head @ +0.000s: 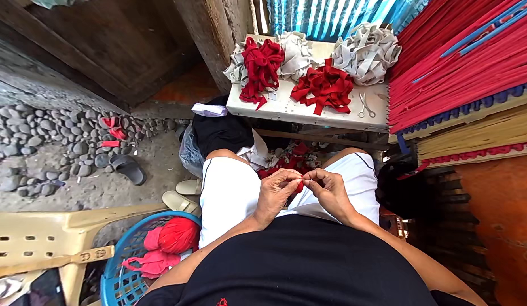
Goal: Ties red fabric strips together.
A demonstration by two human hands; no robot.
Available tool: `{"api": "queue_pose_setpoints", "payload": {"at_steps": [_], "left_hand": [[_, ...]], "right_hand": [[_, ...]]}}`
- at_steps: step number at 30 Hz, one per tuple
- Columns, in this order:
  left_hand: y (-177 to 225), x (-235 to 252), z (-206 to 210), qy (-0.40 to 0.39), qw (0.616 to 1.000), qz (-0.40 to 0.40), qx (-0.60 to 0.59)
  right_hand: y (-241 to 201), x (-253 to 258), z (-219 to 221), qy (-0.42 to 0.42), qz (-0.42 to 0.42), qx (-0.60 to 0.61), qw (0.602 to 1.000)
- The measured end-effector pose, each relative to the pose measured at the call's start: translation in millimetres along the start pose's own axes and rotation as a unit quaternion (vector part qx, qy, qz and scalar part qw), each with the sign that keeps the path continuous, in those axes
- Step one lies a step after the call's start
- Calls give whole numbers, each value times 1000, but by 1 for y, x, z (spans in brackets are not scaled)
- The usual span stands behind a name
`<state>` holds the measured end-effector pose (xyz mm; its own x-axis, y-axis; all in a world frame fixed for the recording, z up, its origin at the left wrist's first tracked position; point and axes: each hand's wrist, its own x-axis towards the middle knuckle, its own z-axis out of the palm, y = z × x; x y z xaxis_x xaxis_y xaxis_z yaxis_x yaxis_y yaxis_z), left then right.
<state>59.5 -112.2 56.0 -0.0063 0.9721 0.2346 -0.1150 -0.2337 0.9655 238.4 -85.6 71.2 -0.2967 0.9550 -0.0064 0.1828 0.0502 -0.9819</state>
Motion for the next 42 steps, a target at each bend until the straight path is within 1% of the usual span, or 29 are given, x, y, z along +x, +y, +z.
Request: {"api": "queue_pose_setpoints", "payload": {"at_steps": [4, 7, 11, 15, 19, 22, 28, 30, 35, 38, 42], "left_hand": [[0, -1, 2, -5, 1000, 7, 2], [-1, -1, 3, 16, 1000, 0, 2], [0, 0, 2, 41, 999, -9, 19], [0, 0, 1, 36, 999, -22, 10], [0, 1, 0, 35, 997, -66, -16], [-1, 2, -2, 25, 991, -116, -67], [7, 4, -2, 12, 962, -215, -170], [9, 5, -3, 9, 955, -229, -188], [9, 4, -4, -7, 958, -227, -172], [9, 5, -3, -9, 953, -235, -191], [10, 5, -5, -13, 935, -262, -238]], "right_hand": [[0, -1, 2, 14, 12, 25, 1000], [-2, 1, 0, 11, 0, -2, 1000], [-11, 5, -8, -24, -12, -69, 997], [-15, 8, -15, -53, -1, -83, 995], [-15, 9, -19, -66, 23, -45, 997], [-14, 9, -20, -66, 36, -17, 997], [-13, 10, -24, -82, 44, 9, 996], [-12, 10, -25, -90, 45, 3, 995], [-15, 11, -28, -110, 53, -7, 993], [-14, 11, -27, -106, 63, 21, 992], [-10, 10, -25, -97, 78, 61, 990]]}}
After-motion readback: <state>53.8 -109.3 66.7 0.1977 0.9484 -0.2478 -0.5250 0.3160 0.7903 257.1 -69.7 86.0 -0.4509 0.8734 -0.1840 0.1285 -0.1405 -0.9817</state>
